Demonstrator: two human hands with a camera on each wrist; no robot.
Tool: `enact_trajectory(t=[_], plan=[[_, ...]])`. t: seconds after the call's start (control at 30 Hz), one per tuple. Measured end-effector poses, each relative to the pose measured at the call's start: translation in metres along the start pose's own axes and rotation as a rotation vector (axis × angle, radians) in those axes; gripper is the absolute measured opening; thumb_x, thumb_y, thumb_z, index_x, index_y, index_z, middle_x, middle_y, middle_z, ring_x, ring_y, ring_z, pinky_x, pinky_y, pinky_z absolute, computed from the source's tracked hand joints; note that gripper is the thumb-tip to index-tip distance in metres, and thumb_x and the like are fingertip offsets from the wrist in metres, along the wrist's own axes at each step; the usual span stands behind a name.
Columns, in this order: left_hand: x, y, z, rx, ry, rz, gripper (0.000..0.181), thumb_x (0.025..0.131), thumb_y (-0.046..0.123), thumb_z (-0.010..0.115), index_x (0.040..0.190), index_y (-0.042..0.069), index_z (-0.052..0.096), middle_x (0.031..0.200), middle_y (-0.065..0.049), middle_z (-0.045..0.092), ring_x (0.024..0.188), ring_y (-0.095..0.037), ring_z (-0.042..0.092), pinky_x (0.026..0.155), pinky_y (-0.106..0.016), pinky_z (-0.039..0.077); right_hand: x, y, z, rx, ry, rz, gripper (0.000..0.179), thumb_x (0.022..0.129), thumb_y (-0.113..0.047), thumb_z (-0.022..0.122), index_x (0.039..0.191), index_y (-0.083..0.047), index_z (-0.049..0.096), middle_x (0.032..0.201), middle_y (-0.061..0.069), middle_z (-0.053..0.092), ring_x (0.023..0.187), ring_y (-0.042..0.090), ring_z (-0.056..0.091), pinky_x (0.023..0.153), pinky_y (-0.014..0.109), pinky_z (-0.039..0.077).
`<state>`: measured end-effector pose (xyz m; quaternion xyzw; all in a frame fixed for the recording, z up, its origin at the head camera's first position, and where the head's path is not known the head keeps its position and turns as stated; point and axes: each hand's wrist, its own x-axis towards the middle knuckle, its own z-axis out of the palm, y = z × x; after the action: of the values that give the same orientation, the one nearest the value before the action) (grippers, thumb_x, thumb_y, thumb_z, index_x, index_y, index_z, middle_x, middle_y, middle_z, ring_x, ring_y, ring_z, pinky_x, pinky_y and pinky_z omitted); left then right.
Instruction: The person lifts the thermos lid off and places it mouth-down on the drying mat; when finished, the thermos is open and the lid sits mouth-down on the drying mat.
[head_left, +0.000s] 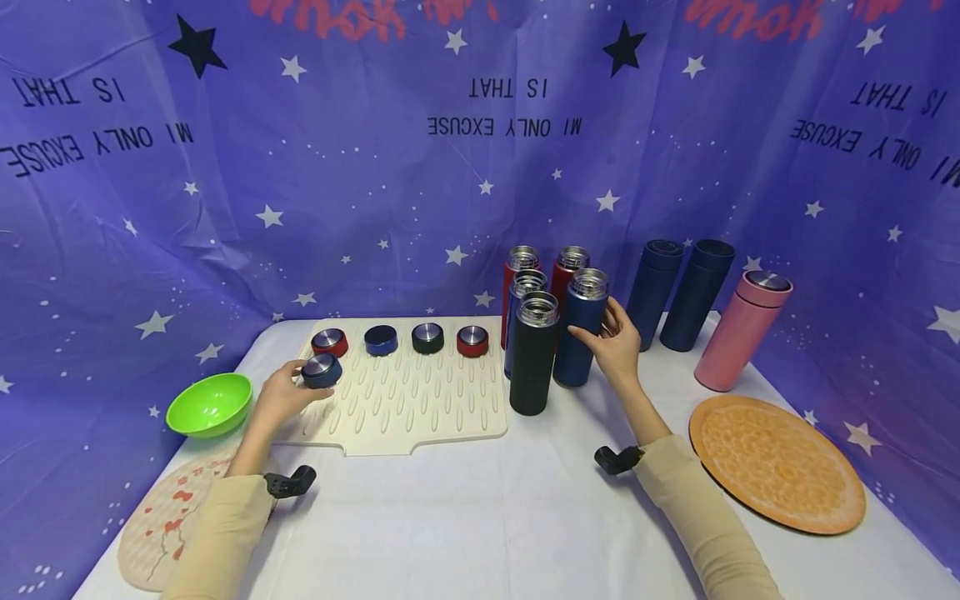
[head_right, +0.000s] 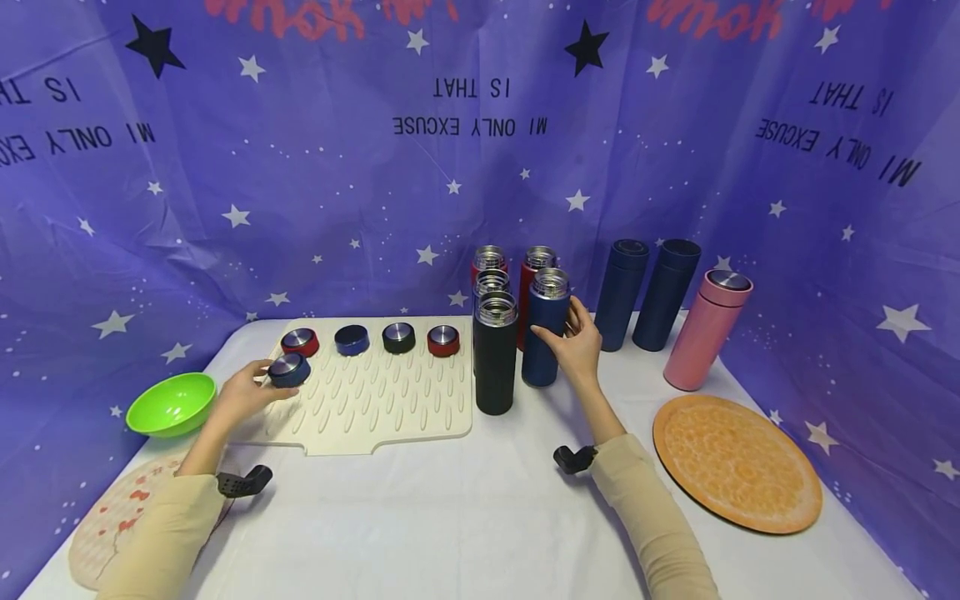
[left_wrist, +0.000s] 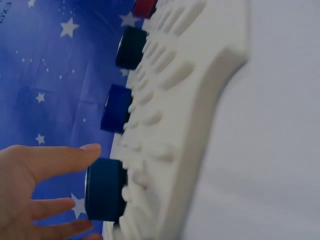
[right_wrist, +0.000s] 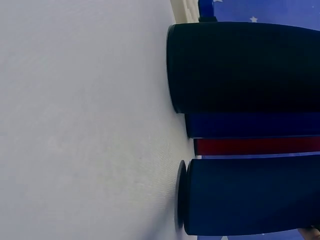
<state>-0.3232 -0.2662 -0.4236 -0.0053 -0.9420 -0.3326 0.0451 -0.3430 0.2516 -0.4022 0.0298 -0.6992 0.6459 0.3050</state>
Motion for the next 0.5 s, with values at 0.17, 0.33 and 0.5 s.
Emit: enact_trajectory(t=[0.17,0.33,0.5], plan=[[-0.019,-0.002,0.008,0.023,-0.023,0.007,0.091,0.078,0.030,0.078,0.139,-0.017,0.030,0.134,-0.045,0.035,0.123,-0.059,0.034,0.101,-0.065,0.032,0.001,0.005,0.002,-0.007,0.002,0.014,0.086,0.068,-0.005,0.087,0.142,0.000,0.043,0.133,0.018,0.056,0.124,0.027,0.052,0.105,0.039,0.042],[-0.032,-0.003,0.012,0.041,-0.009,0.037,0.091,0.075,0.028,0.081,0.137,-0.018,0.033,0.129,-0.045,0.039,0.119,-0.059,0.037,0.099,-0.064,0.035,-0.005,-0.011,0.004,-0.005,-0.008,0.000,0.082,0.071,0.000,0.084,0.141,0.005,0.041,0.134,0.023,0.053,0.125,0.033,0.050,0.106,0.043,0.040],[-0.041,-0.004,0.014,0.060,-0.035,0.025,0.088,0.075,0.028,0.081,0.136,-0.017,0.037,0.130,-0.044,0.040,0.120,-0.058,0.038,0.097,-0.064,0.037,-0.011,-0.023,0.005,0.002,-0.014,-0.005,0.079,0.071,0.006,0.081,0.140,0.008,0.042,0.134,0.026,0.051,0.125,0.035,0.050,0.107,0.042,0.039]])
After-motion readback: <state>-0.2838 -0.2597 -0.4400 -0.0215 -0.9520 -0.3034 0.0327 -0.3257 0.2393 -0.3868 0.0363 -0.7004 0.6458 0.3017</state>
